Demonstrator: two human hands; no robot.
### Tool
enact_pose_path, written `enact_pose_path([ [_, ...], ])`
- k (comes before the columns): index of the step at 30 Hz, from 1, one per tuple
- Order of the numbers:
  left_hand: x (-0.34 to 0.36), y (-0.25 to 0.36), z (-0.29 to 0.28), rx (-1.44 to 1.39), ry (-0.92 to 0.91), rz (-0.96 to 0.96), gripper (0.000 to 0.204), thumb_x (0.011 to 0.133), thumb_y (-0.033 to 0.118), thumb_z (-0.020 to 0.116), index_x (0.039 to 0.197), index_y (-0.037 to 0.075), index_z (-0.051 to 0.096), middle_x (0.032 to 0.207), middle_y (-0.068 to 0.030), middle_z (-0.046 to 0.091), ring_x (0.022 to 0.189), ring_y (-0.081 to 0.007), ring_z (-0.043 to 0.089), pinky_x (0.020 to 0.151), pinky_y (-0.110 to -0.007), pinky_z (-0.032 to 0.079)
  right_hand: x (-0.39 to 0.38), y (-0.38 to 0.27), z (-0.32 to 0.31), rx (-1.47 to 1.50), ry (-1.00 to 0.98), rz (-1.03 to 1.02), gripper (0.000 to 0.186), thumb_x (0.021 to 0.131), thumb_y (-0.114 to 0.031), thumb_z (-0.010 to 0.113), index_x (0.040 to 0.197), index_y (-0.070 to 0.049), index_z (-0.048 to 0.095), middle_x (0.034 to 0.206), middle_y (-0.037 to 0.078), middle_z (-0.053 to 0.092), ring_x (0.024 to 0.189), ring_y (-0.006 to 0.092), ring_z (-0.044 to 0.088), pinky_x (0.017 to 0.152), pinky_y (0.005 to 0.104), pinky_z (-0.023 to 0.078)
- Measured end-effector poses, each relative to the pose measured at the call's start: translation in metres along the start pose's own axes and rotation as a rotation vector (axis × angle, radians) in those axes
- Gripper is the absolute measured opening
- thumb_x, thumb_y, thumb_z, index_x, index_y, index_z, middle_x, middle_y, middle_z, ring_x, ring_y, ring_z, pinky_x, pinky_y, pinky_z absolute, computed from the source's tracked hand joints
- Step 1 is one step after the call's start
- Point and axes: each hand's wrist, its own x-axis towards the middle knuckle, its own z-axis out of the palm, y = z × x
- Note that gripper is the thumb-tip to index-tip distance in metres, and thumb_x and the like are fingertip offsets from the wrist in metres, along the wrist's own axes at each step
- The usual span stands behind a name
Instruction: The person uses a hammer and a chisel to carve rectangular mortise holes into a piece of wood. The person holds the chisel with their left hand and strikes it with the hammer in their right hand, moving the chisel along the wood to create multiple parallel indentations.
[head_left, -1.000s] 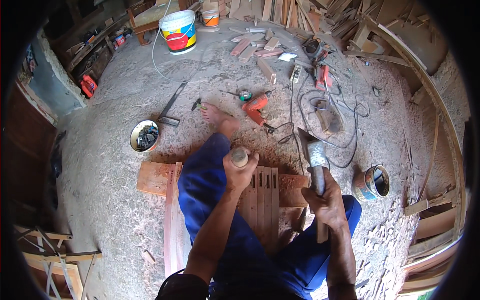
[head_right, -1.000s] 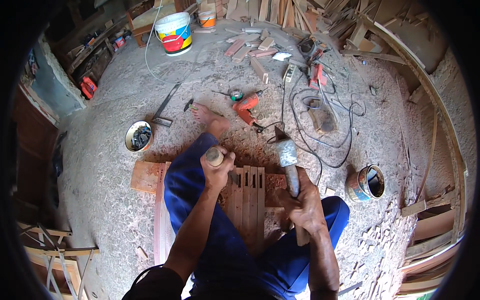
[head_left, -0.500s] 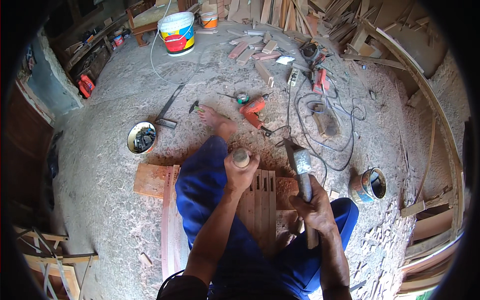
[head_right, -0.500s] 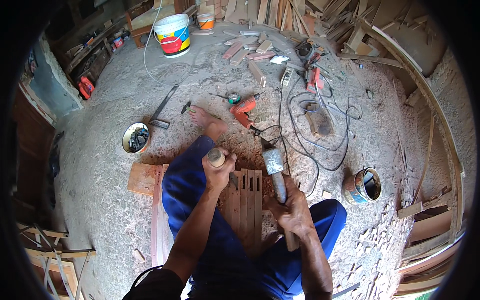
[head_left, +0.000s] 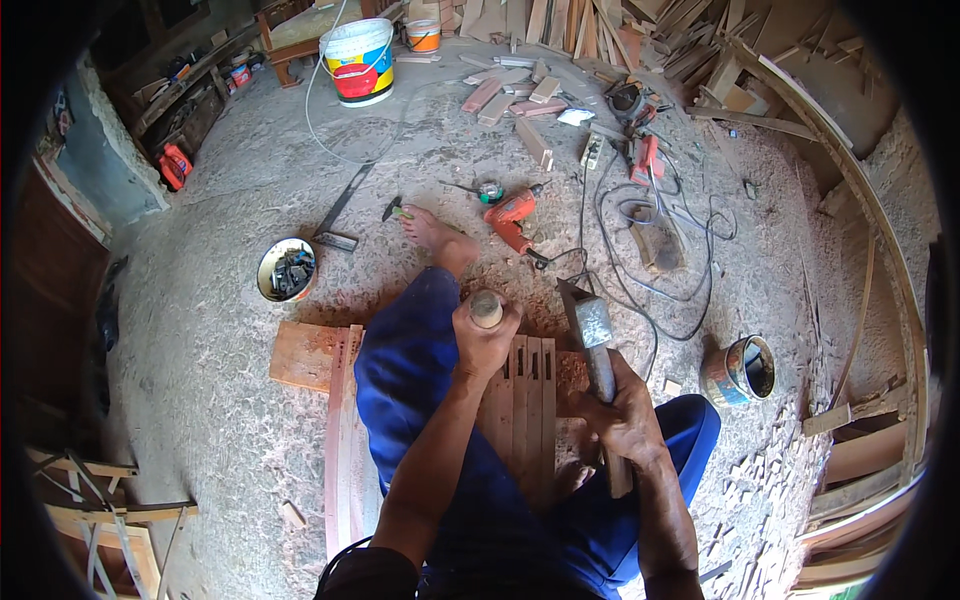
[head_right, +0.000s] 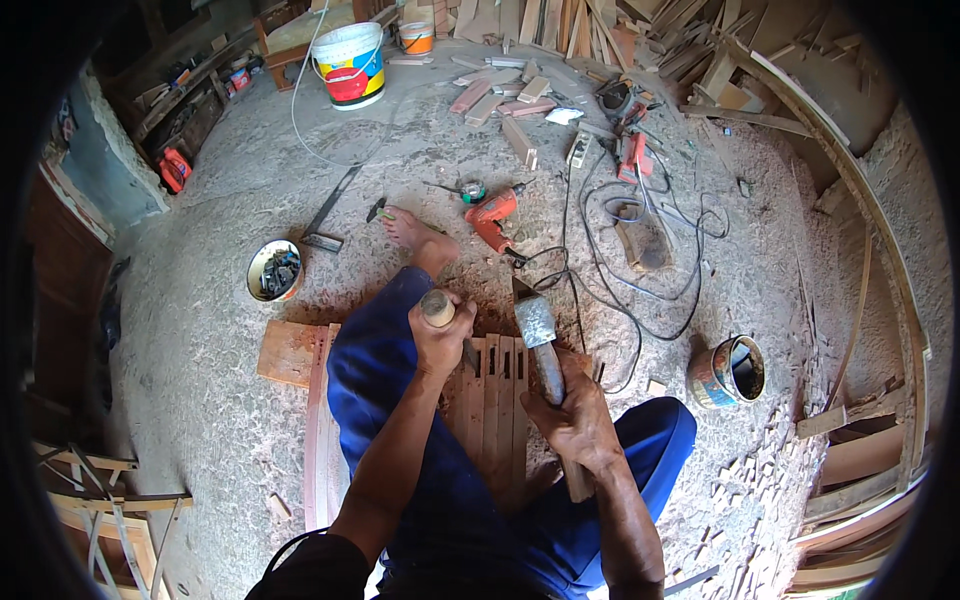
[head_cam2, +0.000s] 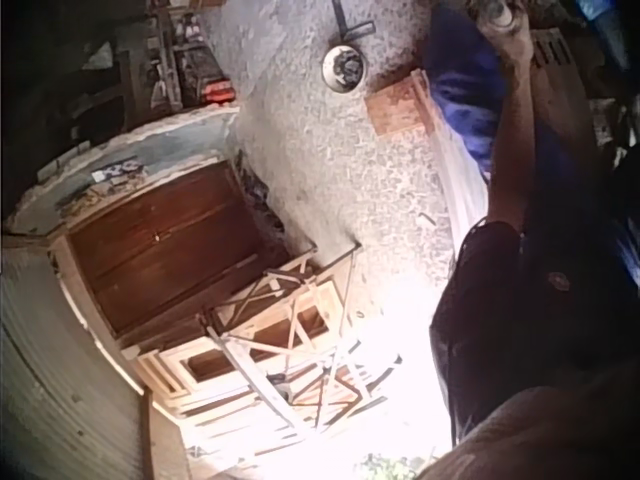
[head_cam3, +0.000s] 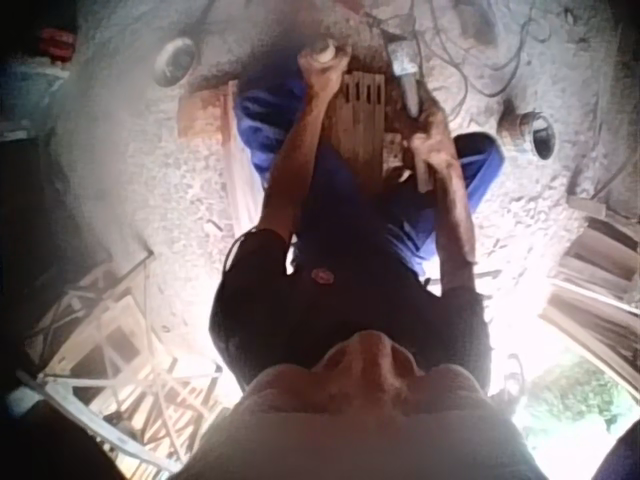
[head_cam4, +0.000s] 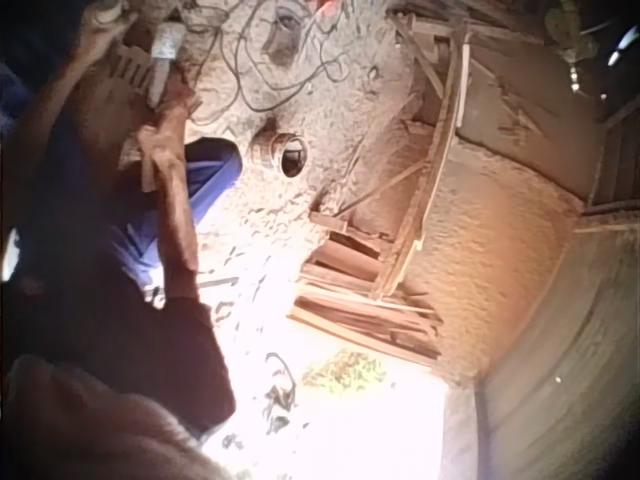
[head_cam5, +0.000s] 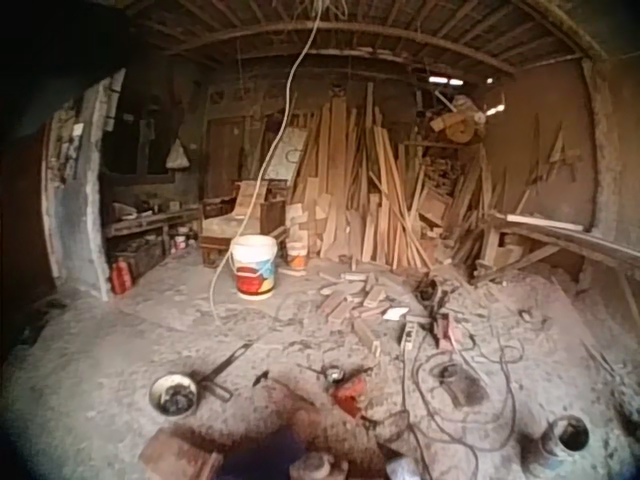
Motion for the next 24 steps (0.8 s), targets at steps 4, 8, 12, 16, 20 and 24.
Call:
enact_pose_path([
  [4, 0.0, 0.0, 0.005, 0.021, 0.001, 0.03, 0.015, 0.082, -0.006, 0.07, 0.086, 0.001, 0.057, 0.067, -0.0018, 0.057, 0.052, -0.0084, 0.053, 0.048, -0.026, 0.044, 0.0, -0.001, -0.002, -0.049, -0.015, 0.014, 0.045, 0.083, -0.01, 0.068, 0.125, 0.001, 0.055, 0.082, 0.011, 0.064, 0.073, 0.0228, 0.061, 0.069, 0.0376, 0.05],
  [8, 0.0, 0.005, 0.011, 0.123, -0.012, 0.092, 0.016, 0.078, -0.004, 0.072, 0.084, 0.001, 0.058, 0.071, -0.0032, 0.059, 0.058, -0.011, 0.056, 0.054, -0.027, 0.045, 0.008, -0.011, -0.003, -0.342, -0.057, -0.102, 0.05, 0.081, -0.007, 0.065, 0.129, 0.0, 0.052, 0.082, 0.019, 0.066, 0.071, 0.0355, 0.067, 0.068, 0.0426, 0.052],
  [12, 0.005, -0.006, 0.01, 0.253, -0.026, 0.256, 0.019, 0.075, -0.004, 0.074, 0.09, 0.002, 0.064, 0.083, -0.0053, 0.068, 0.074, -0.0135, 0.064, 0.067, -0.029, 0.051, 0.028, -0.054, -0.012, -0.574, -0.129, -0.258, 0.056, 0.078, -0.004, 0.063, 0.132, 0.0, 0.047, 0.082, 0.026, 0.067, 0.071, 0.0422, 0.069, 0.067, 0.0471, 0.054],
  [16, -0.004, -0.009, 0.01, -0.062, -0.042, 0.111, 0.023, 0.077, -0.002, 0.073, 0.1, 0.001, 0.068, 0.091, -0.0066, 0.072, 0.081, -0.0154, 0.067, 0.075, -0.032, 0.054, 0.043, -0.089, -0.008, -1.031, -0.283, -0.312, 0.052, 0.079, -0.002, 0.061, 0.129, -0.001, 0.046, 0.085, 0.025, 0.069, 0.078, 0.0414, 0.071, 0.068, 0.0503, 0.057],
  [20, 0.001, -0.021, 0.006, 0.14, -0.093, 0.257, 0.022, 0.083, 0.004, 0.07, 0.105, 0.001, 0.065, 0.099, -0.0084, 0.068, 0.089, -0.0199, 0.064, 0.079, -0.034, 0.053, 0.061, -0.076, -0.008, -1.173, -0.332, -0.402, 0.053, 0.077, -0.001, 0.06, 0.128, 0.0, 0.046, 0.092, 0.024, 0.069, 0.079, 0.041, 0.071, 0.068, 0.0494, 0.057],
  [24, -0.01, -0.033, -0.003, 0.099, -0.116, 0.163, 0.023, 0.086, 0.006, 0.069, 0.107, 0.002, 0.063, 0.102, -0.0083, 0.066, 0.091, -0.0218, 0.062, 0.079, -0.035, 0.051, 0.047, -0.109, -0.011, -1.023, -0.276, -0.474, 0.047, 0.082, -0.009, 0.063, 0.124, 0.001, 0.046, 0.092, 0.023, 0.069, 0.079, 0.0375, 0.072, 0.066, 0.0457, 0.058],
])
